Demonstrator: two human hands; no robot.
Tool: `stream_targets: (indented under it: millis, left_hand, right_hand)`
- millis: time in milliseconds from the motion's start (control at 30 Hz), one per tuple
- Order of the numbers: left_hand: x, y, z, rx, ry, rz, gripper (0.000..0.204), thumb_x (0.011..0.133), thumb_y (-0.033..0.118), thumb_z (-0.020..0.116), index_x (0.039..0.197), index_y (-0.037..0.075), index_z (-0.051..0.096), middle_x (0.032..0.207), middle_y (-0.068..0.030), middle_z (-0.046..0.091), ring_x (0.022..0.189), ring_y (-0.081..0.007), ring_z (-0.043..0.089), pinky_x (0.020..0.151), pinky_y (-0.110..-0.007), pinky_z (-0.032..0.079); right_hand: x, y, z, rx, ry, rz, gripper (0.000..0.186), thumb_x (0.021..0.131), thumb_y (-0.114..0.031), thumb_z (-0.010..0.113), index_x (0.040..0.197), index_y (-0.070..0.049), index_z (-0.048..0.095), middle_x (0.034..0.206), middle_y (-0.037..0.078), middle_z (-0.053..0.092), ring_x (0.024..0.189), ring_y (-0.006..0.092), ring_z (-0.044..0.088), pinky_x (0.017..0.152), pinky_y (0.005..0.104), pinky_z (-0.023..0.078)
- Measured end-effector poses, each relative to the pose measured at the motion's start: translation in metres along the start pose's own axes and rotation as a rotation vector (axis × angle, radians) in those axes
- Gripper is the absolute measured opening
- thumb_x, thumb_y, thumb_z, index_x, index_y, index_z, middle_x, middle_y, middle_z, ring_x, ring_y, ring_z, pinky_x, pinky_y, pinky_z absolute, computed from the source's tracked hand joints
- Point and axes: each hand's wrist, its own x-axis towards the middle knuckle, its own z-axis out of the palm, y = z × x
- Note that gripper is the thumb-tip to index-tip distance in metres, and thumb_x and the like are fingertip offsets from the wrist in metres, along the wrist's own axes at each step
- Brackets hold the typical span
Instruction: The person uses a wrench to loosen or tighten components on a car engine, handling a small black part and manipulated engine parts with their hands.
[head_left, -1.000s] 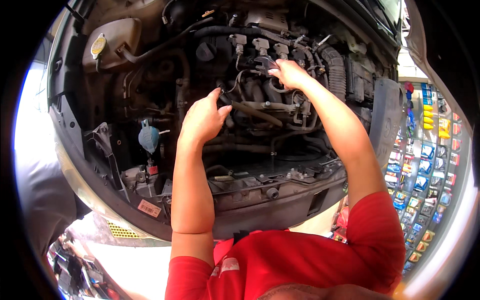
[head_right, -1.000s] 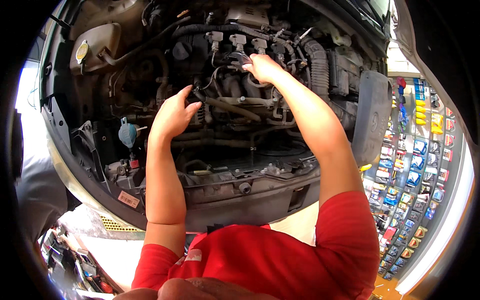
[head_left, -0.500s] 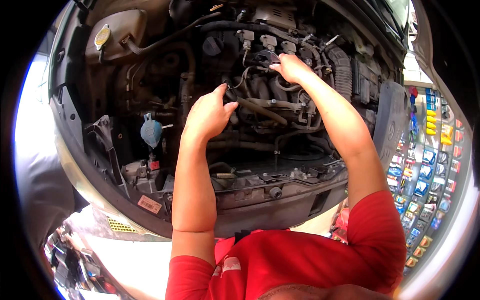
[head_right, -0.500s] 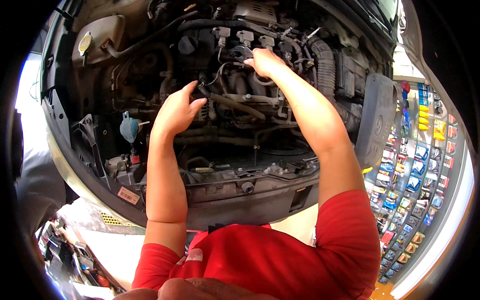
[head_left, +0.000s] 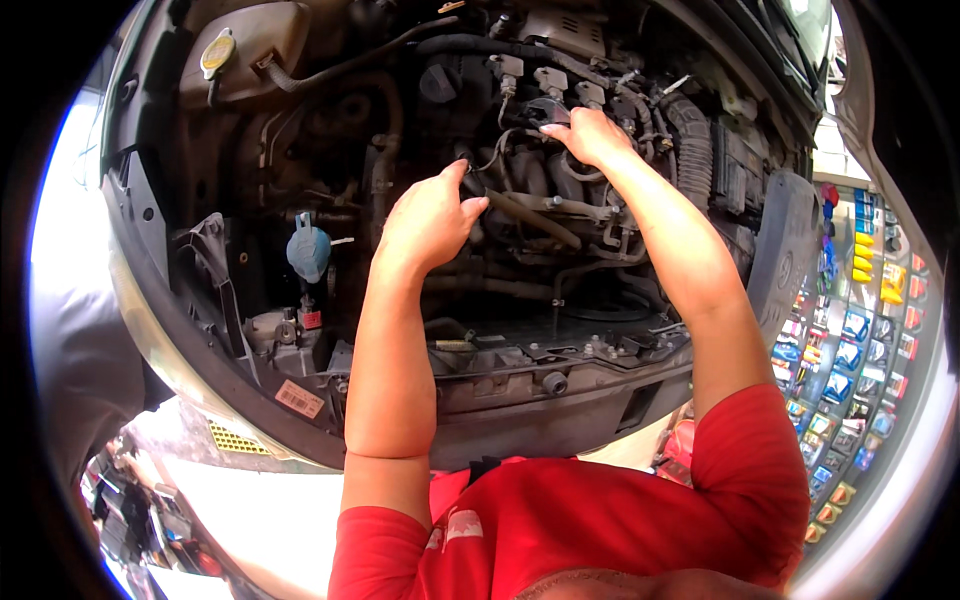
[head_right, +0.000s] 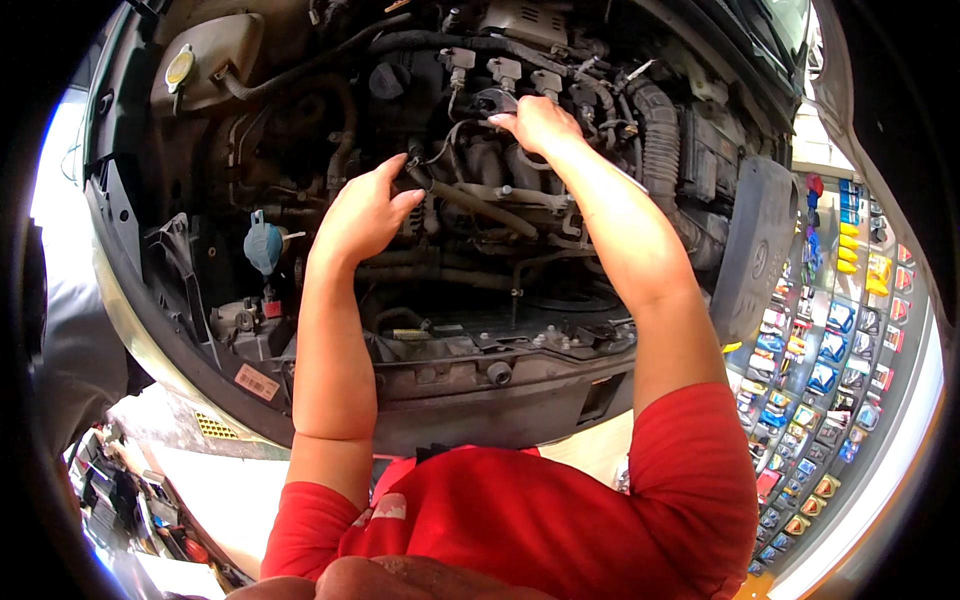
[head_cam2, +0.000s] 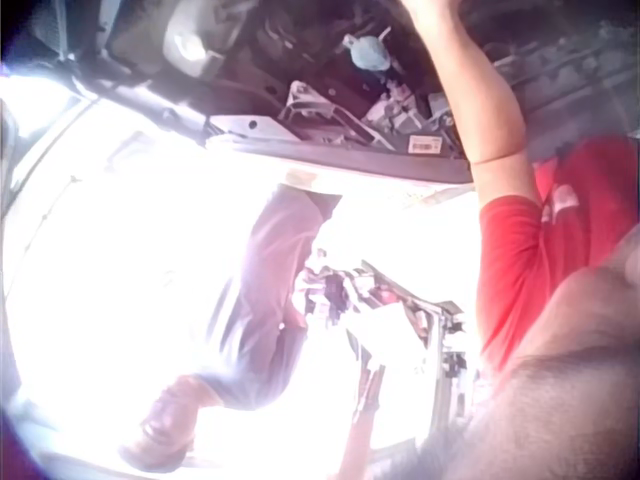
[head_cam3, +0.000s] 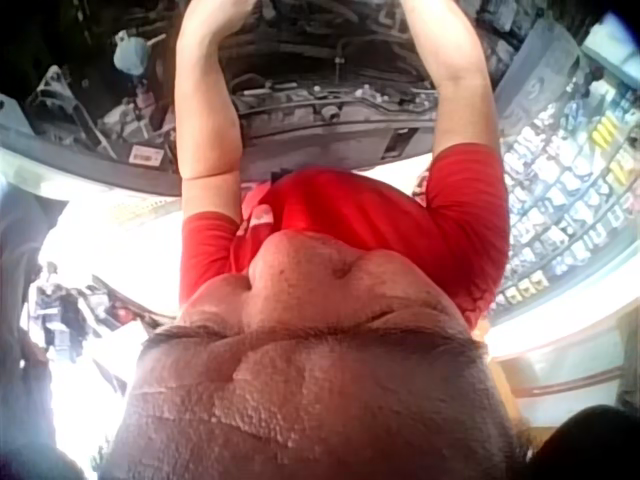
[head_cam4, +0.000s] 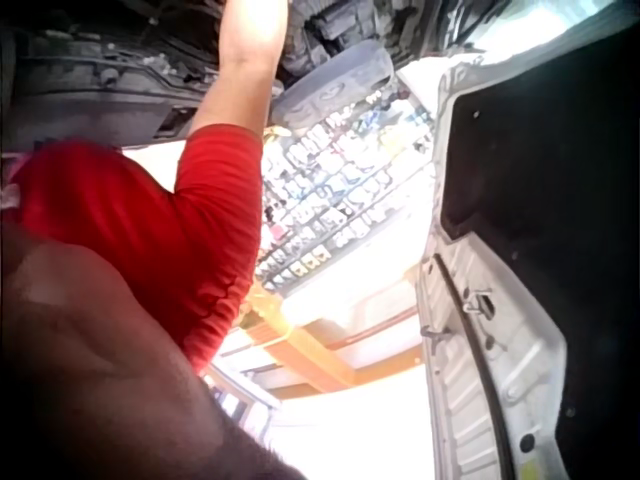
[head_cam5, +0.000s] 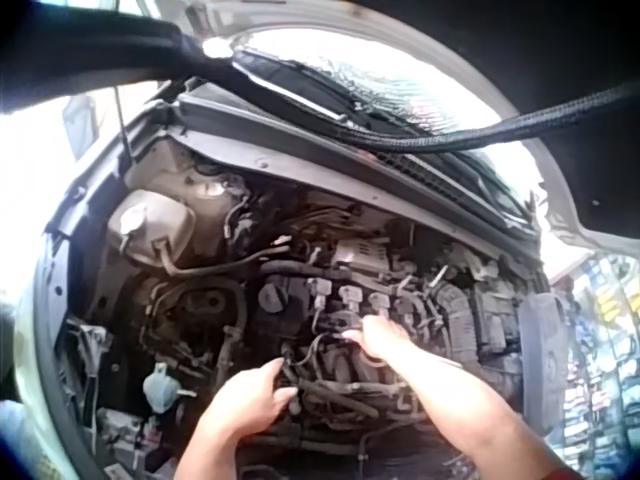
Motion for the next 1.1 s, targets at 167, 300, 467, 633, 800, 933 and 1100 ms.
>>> stream_targets:
  millis: [167,300,467,633,800,933,1100]
  left_hand:
    - [0.001,-0.001,0.002,0.004,0.011,0.007,0.059,0.094,0.029,0.065,0.142,-0.001,0.05,0.127,-0.0264,0.064,0.123,-0.0392,0.058,0.105,-0.045,0.046]
    - [0.001,-0.001,0.001,0.001,-0.005,-0.003,0.059,0.094,0.029,0.065,0.143,-0.001,0.05,0.128,-0.0262,0.063,0.124,-0.0388,0.058,0.106,-0.045,0.045]
    - [0.003,-0.004,0.006,-0.02,0.046,0.016,0.059,0.091,0.025,0.068,0.14,-0.003,0.051,0.123,-0.0297,0.063,0.119,-0.0417,0.06,0.1,-0.043,0.048]
    - [0.002,-0.003,0.004,-0.024,0.042,0.02,0.059,0.091,0.026,0.068,0.14,-0.003,0.051,0.124,-0.0296,0.063,0.119,-0.0414,0.06,0.101,-0.042,0.048]
    - [0.003,0.0,0.004,-0.03,0.031,0.012,0.059,0.091,0.025,0.068,0.14,-0.003,0.051,0.124,-0.0295,0.063,0.119,-0.0415,0.06,0.101,-0.042,0.048]
    - [0.002,0.001,0.001,-0.028,0.024,-0.003,0.059,0.091,0.025,0.068,0.14,-0.003,0.051,0.123,-0.0294,0.064,0.118,-0.0417,0.06,0.101,-0.042,0.048]
    - [0.0,-0.001,0.001,-0.025,0.046,0.017,0.059,0.09,0.024,0.069,0.14,-0.003,0.051,0.124,-0.0294,0.063,0.119,-0.0415,0.06,0.101,-0.043,0.048]
  right_hand:
    - [0.01,0.008,0.008,-0.014,0.014,-0.023,0.055,0.097,-0.048,0.061,0.119,0.001,0.065,0.122,0.025,0.067,0.118,0.0397,0.063,0.098,0.0482,0.051]
    - [0.014,0.008,0.01,-0.023,-0.021,-0.055,0.056,0.097,-0.049,0.061,0.122,0.001,0.064,0.122,0.025,0.066,0.119,0.0395,0.062,0.099,0.0484,0.051]
    - [0.01,0.009,0.012,-0.01,-0.005,-0.058,0.057,0.096,-0.05,0.063,0.117,0.003,0.064,0.12,0.028,0.066,0.116,0.0405,0.063,0.097,0.0478,0.051]
    - [0.019,0.02,0.042,0.097,0.115,-0.124,0.059,0.096,-0.05,0.064,0.104,0.008,0.065,0.092,0.028,0.071,0.089,0.04,0.071,0.079,0.0469,0.056]
    - [0.014,0.008,0.071,0.777,-0.043,0.127,0.051,0.097,-0.044,0.064,0.091,0.007,0.063,0.063,0.013,0.062,0.047,0.0222,0.06,0.044,0.0384,0.048]
    - [0.003,-0.007,0.067,1.017,-0.115,0.23,0.049,0.097,-0.044,0.064,0.097,0.004,0.061,0.068,0.009,0.06,0.05,0.019,0.058,0.044,0.0364,0.048]
    - [0.002,-0.006,0.06,0.891,-0.108,0.214,0.04,0.099,-0.038,0.063,0.105,0.001,0.057,0.071,0.008,0.06,0.052,0.0175,0.059,0.045,0.0342,0.049]
